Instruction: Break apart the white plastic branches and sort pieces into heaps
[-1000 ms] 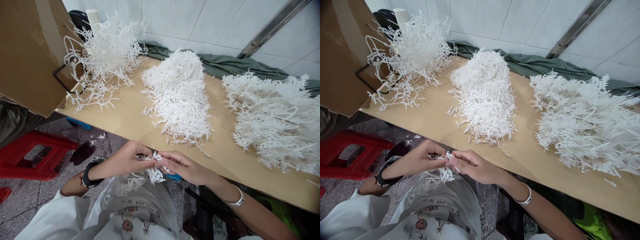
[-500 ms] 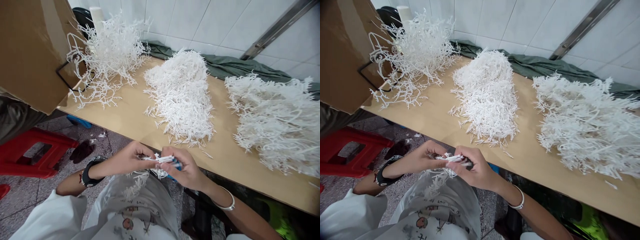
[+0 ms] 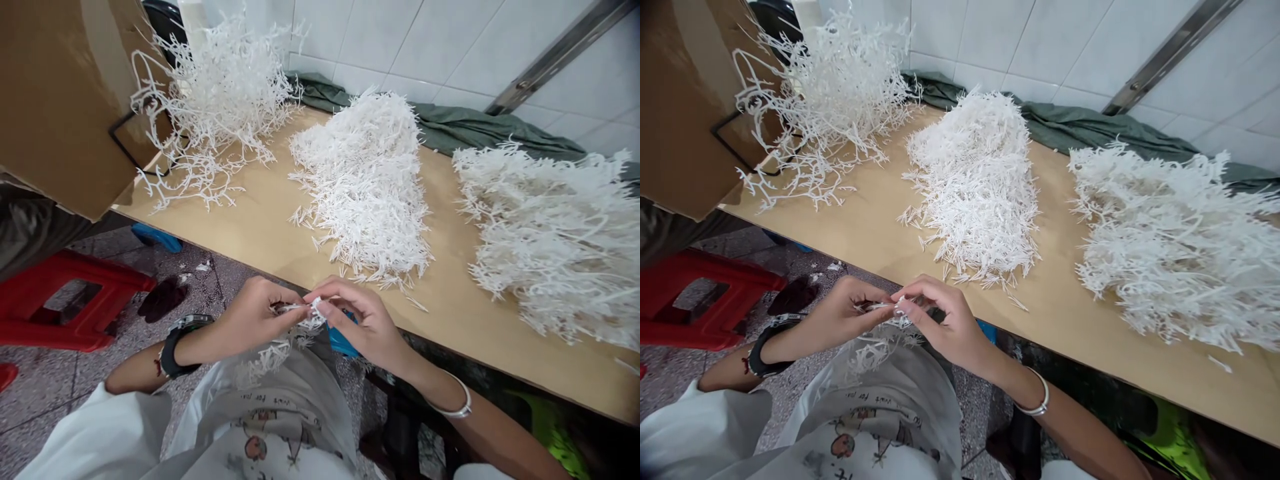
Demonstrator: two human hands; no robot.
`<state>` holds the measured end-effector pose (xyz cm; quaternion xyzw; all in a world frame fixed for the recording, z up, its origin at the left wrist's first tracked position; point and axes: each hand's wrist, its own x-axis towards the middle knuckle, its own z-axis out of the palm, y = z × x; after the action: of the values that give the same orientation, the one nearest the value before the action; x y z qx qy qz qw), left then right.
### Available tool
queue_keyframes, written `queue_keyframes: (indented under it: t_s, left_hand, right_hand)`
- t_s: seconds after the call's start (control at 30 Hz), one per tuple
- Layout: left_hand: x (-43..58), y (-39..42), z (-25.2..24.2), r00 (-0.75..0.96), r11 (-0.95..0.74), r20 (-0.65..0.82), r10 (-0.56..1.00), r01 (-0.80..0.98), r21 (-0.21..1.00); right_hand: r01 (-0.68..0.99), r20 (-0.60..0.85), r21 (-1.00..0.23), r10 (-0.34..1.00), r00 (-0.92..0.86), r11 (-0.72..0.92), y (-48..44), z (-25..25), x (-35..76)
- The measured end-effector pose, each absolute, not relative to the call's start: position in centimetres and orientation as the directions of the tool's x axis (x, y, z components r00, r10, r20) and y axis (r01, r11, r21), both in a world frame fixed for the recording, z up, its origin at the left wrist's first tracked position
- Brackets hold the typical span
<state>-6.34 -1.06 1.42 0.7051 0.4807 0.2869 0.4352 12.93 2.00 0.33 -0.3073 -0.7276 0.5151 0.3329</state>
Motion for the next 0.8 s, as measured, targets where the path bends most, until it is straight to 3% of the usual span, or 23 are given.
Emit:
queue_keyframes:
  t_s: [0.27, 0.4, 0.5, 0.63, 0.73, 0.8]
  left_hand:
    - [-6.1, -1.3, 1.1, 0.375, -0.176, -0.003, 0.927, 0.442, 0.88]
    - [-6.1, -1.4, 1.3, 0.434, -0.184, -0.025, 0.901, 0.433, 0.883]
    - [-6.3, -1.5, 1.6, 0.535, -0.126, -0.081, 0.841, 0.339, 0.932]
    - [-6.6, -1.7, 2.0, 0.618, -0.04, -0.108, 0.779, 0.22, 0.975]
    - [-6.6, -2.0, 2.4, 0.615, -0.08, -0.04, 0.787, 0.167, 0.983]
    - [-6.3, -1.9, 2.8, 0.611, -0.137, 0.03, 0.791, 0.129, 0.982]
  right_hand:
    - [0.193, 0.01, -0.97, 0.817, -0.577, 0.148, 1.6, -0.8, 12.7]
    - [0.112, 0.06, -0.978, 0.746, -0.664, 0.179, 1.6, -1.0, 12.8]
    - [0.063, 0.027, -0.992, 0.663, -0.748, 0.112, 1.8, -0.7, 13.1]
    - [0.0, -0.105, -0.987, 0.654, -0.749, -0.159, 1.7, 0.4, 13.5]
    - [-0.12, -0.237, -0.887, 0.664, -0.709, -0.446, 1.1, 2.1, 13.7]
    - [-0.173, -0.291, -0.822, 0.662, -0.691, -0.542, 0.7, 3.4, 13.5]
